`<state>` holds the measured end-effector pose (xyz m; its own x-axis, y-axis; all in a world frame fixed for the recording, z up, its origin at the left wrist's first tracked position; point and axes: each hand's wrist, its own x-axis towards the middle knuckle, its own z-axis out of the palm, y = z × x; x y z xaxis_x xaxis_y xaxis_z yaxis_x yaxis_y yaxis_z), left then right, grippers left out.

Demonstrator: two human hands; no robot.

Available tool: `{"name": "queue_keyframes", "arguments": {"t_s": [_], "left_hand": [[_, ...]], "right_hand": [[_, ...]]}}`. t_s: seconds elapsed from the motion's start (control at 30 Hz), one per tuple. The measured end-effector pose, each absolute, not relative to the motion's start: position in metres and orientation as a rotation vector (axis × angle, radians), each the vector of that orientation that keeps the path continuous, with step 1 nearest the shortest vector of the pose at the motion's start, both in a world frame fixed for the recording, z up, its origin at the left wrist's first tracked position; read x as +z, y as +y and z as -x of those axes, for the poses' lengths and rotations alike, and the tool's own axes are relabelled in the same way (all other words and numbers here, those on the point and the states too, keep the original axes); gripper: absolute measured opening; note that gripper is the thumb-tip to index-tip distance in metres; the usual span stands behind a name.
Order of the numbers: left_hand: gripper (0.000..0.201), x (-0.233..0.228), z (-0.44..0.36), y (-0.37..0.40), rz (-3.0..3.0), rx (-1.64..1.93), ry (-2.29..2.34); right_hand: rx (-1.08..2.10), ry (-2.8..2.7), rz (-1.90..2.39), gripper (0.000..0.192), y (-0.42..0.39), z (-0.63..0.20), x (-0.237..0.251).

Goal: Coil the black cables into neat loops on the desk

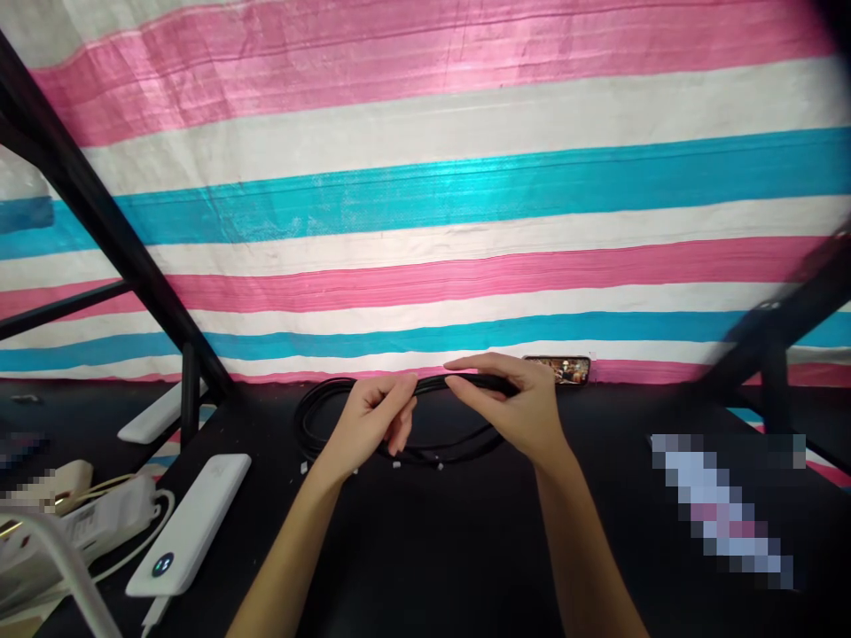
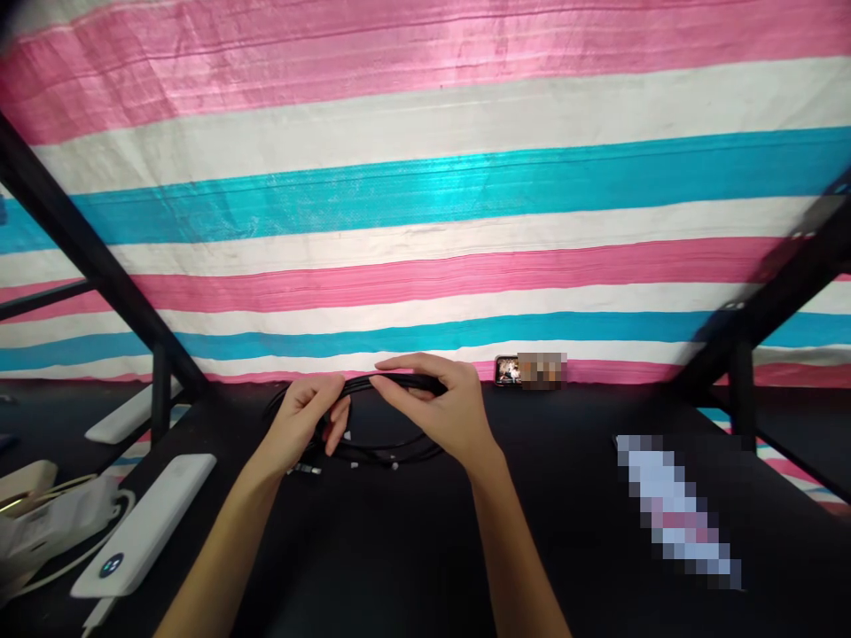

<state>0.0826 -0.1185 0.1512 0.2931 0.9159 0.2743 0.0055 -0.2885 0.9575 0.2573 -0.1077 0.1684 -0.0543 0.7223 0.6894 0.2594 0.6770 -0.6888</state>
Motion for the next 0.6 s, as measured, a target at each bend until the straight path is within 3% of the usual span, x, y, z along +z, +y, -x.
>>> {"name": "queue_keyframes", "arguments": {"t_s": [0.33,0.6], "left_hand": [[0.061,0.152,-0.075,-0.113,-1.2,1.562,0.792],[0.054,0.159,-0.078,-0.118,-0.831,1.711,0.554]], "right_hand": [[0.706,-1.575,0.795,0.015,-0.097,-0.253,0.163],[1.285,-1.239,0.532,0.03,-0.092,-0.248,0.16]]}}
